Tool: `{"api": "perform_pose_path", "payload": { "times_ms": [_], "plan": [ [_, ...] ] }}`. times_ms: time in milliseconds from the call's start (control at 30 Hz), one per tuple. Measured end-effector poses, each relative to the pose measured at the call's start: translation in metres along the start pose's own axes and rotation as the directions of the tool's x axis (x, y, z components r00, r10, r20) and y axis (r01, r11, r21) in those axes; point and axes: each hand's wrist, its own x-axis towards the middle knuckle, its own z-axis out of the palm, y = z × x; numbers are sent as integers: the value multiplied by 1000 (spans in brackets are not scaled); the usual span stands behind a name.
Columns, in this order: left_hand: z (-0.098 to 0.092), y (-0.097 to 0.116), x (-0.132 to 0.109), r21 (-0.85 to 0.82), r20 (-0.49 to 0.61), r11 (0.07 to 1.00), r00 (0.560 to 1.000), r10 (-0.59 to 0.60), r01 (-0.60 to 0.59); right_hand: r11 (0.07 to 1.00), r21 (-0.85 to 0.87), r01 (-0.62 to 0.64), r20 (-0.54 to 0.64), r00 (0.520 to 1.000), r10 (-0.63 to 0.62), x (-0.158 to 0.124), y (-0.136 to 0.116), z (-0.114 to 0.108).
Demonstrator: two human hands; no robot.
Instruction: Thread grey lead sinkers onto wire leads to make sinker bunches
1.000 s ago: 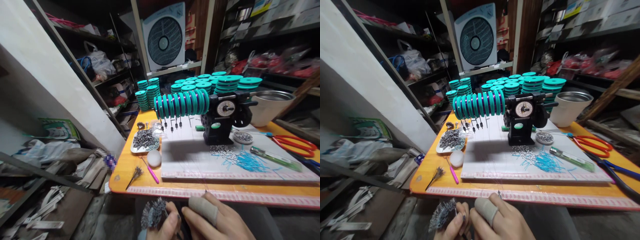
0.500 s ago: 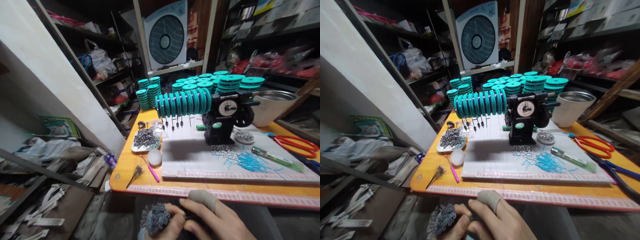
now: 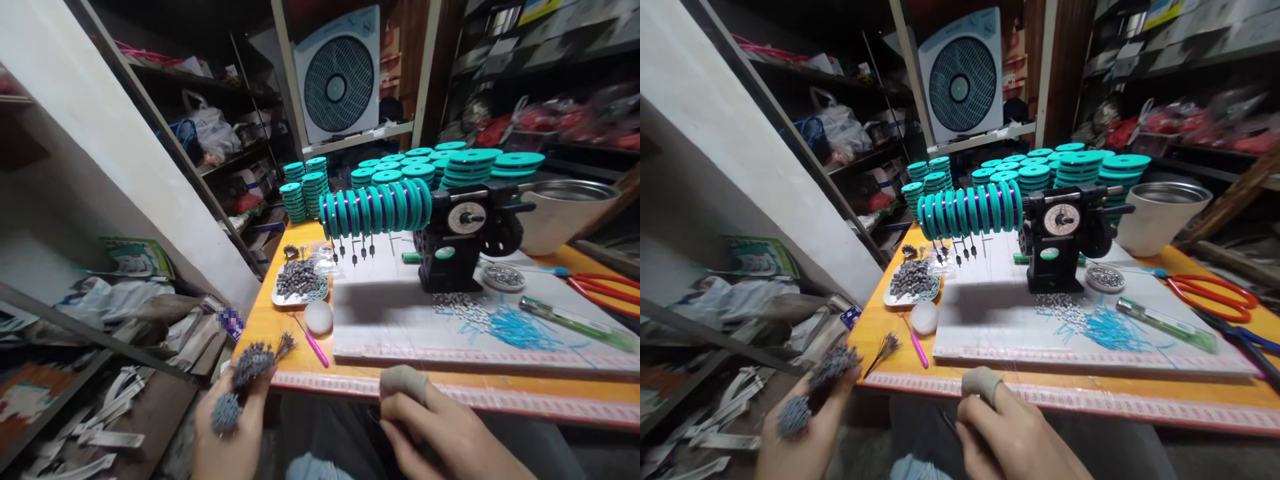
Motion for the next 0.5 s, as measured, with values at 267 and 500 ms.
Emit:
{"api": "perform_pose_path", "payload": {
  "times_ms": [267,500],
  "plan": [
    [10,-25,71,164,52,985,997,51,-59,987,139,-74,-5,997,75,4,-2,-9],
    [4,-35,50,3,-1,997,997,73,-73,982,158,-109,-23,993,114,5,-3,-10]
  ]
}}
